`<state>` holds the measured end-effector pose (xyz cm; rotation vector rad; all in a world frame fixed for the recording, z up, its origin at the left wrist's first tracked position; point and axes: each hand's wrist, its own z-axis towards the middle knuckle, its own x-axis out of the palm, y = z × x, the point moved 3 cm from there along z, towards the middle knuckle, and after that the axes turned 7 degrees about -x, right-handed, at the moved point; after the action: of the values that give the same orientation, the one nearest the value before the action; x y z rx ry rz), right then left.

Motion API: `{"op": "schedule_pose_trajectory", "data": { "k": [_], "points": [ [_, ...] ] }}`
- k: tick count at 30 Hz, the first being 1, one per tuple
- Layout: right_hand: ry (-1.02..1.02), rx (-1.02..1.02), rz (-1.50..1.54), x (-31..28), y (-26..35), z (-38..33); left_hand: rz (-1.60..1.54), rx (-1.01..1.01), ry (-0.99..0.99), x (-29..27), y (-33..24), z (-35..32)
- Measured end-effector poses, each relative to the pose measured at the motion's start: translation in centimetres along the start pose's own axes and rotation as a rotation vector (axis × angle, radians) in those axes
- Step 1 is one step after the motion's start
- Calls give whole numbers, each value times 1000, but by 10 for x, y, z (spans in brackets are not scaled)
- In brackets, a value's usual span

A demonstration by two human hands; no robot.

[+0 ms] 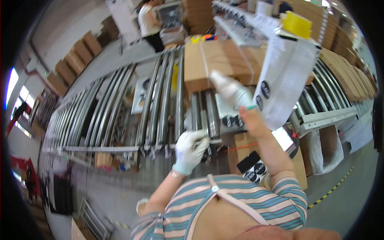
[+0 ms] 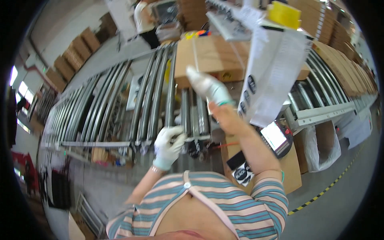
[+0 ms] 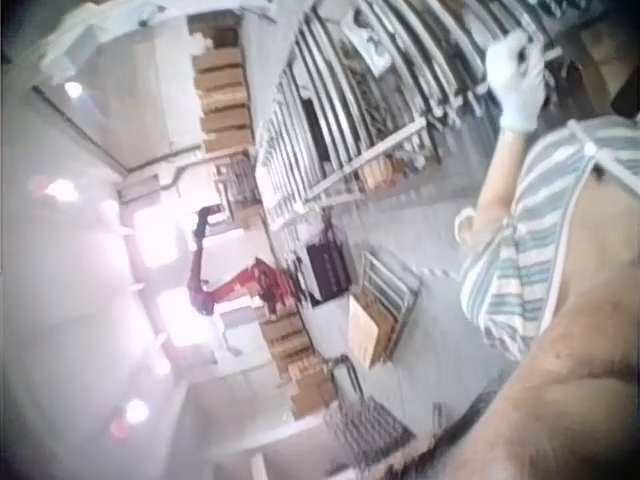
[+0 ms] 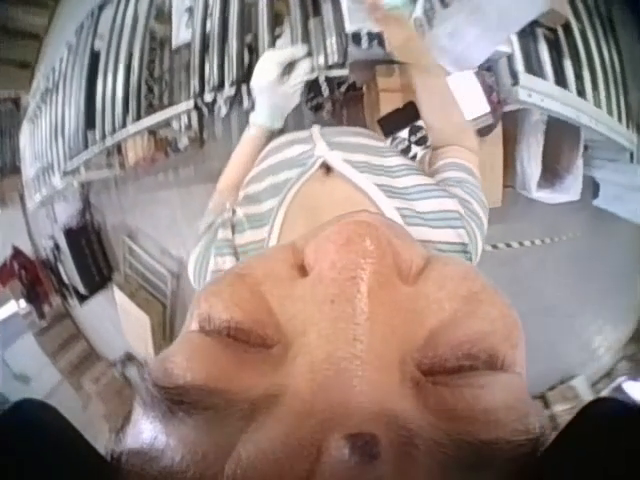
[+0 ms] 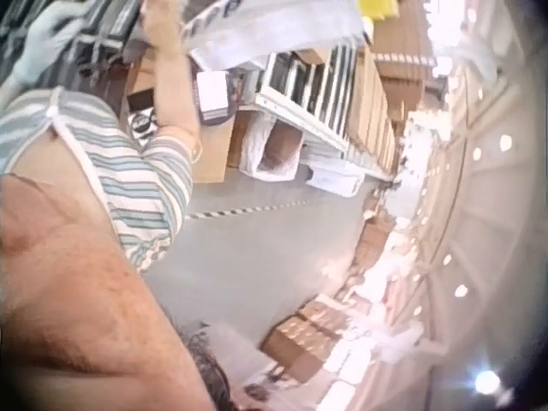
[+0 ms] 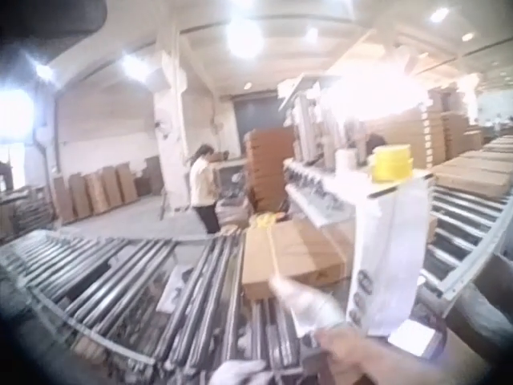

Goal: Apply labels and tape to package treadmill boxes on a conveyor belt.

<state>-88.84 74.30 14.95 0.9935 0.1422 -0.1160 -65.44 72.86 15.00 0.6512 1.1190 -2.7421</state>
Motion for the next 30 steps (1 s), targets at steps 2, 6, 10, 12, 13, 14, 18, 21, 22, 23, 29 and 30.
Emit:
{"op": "schedule_pose_trajectory", "data": {
  "k": [2,6,10,12,13,14,18,21,22,23,29,30],
  "points": [
    [35,-4,424,84,-7,-8,54,39,99,9,-12,0],
    [-35,203,909,151,-11,-22,88,-191,180,4,25,-30],
    [71,302,781,196,-24,-22,220,-238,125,-30,49,-55],
    [122,278,799,230,-31,-18,80,-375,-4,-64,63,-69],
    [133,282,852,248,-39,-14,-13,-460,-88,-81,76,-75],
    [116,357,834,268,-50,-14,-70,-546,-136,-102,88,-86],
    [370,363,-77,368,-127,-3,35,-321,-89,-158,92,-123],
    [164,897,489,436,-141,-6,35,-421,-8,-184,113,-155],
    [148,1061,488,452,-119,6,42,-422,19,-196,115,-160],
    [131,1224,481,470,-107,13,78,-386,60,-206,114,-164],
    [-117,992,1364,543,-147,55,92,-499,15,-261,150,-180],
    [-163,955,1415,551,-154,60,130,-520,47,-268,153,-182]
  ]
}}
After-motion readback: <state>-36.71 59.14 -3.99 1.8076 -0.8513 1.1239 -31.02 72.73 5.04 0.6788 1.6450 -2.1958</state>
